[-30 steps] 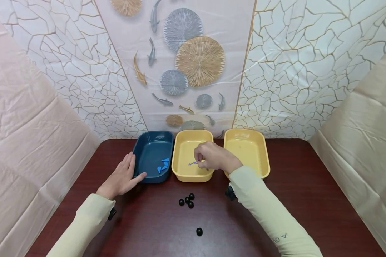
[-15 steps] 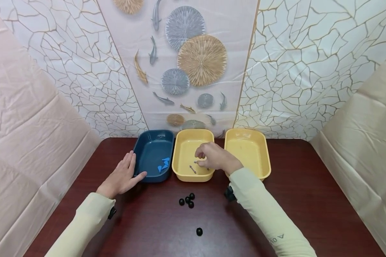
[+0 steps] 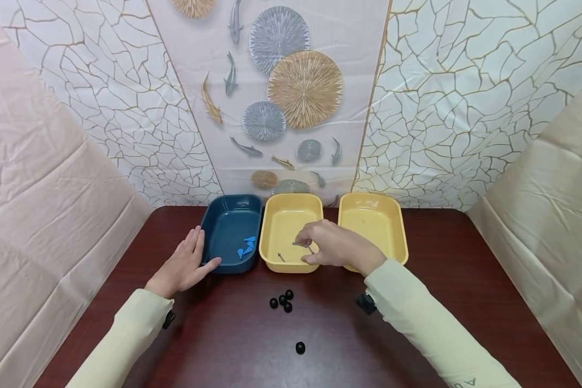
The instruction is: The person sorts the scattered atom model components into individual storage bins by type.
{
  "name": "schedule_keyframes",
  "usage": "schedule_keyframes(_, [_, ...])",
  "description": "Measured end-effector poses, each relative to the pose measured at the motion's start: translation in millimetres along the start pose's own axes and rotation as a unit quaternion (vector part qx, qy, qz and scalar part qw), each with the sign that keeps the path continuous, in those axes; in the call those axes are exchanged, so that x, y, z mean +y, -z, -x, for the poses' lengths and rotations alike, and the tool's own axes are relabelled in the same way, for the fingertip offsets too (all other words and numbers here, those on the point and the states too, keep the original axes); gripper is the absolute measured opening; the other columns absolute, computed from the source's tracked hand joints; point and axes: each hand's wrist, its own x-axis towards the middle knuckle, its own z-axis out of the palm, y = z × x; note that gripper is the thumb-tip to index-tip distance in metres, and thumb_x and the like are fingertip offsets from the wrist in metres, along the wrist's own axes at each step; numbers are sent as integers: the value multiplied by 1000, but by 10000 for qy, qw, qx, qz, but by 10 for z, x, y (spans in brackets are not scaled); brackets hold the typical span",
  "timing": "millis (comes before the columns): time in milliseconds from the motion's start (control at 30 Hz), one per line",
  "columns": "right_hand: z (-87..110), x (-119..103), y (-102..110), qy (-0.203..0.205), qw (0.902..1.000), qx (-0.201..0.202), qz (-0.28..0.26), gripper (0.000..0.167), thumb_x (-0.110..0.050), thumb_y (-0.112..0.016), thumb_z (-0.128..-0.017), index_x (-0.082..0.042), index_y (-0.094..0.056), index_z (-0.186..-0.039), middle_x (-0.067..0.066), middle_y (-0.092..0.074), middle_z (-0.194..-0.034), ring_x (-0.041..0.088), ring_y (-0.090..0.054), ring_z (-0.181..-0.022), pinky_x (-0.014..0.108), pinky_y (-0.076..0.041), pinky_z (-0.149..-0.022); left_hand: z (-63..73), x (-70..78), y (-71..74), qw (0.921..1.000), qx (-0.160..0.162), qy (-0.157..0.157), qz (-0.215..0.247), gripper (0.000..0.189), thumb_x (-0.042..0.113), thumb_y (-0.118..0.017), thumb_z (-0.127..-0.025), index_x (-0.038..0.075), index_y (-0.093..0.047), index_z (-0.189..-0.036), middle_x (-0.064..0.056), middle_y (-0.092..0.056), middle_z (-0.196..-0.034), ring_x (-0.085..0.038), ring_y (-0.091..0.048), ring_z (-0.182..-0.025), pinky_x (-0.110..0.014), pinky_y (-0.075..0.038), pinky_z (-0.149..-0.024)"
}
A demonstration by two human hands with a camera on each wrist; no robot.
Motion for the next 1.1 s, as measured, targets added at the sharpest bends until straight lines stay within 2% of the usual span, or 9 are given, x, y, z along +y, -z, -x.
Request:
schedule_keyframes(267, [179, -224, 44, 301, 9994, -143, 69, 32, -18, -84, -87, -7, -78, -117, 4, -78, -111, 18, -75, -104, 36, -63, -91, 6, 0, 22, 10000, 5, 2, 15, 97, 58, -50, -105, -10, -15, -165, -29, -11, -175, -50, -13, -162, -64, -21, -131])
schedule_keyframes(567, [347, -424, -29, 349, 9977, -558, 166, 35, -25, -83, -90, -8, -76, -120, 1, -76, -116, 14, -72, -110, 36, -62, -97, 3, 2, 18, 10000, -41, 31, 50, 97, 58, -49, -105, -9, -14, -165, -29, -10, -175, -50, -12, -163, -64, -20, -131])
schedule_keyframes(867, [485, -570, -215, 438, 9933, -1070, 31, 40, -26, -83, -91, -8, -74, -125, 3, -75, -122, 12, -71, -113, 30, -61, -96, 12, 13, 8, 10000, -13, 9, 56, 99, 60, -47, -104, -11, -14, -164, -29, -9, -175, -50, -12, -163, -63, -19, -132])
schedule_keyframes(1100, [554, -627, -447, 515, 9900, -1315, -74, 40, -24, -86, -87, -7, -75, -122, 2, -75, -115, 9, -70, -106, 24, -60, -94, 28, 23, 25, 10000, -28, -24, 22, 100, 60, -48, -104, -12, -13, -164, -30, -10, -175, -50, -13, -163, -62, -19, -132])
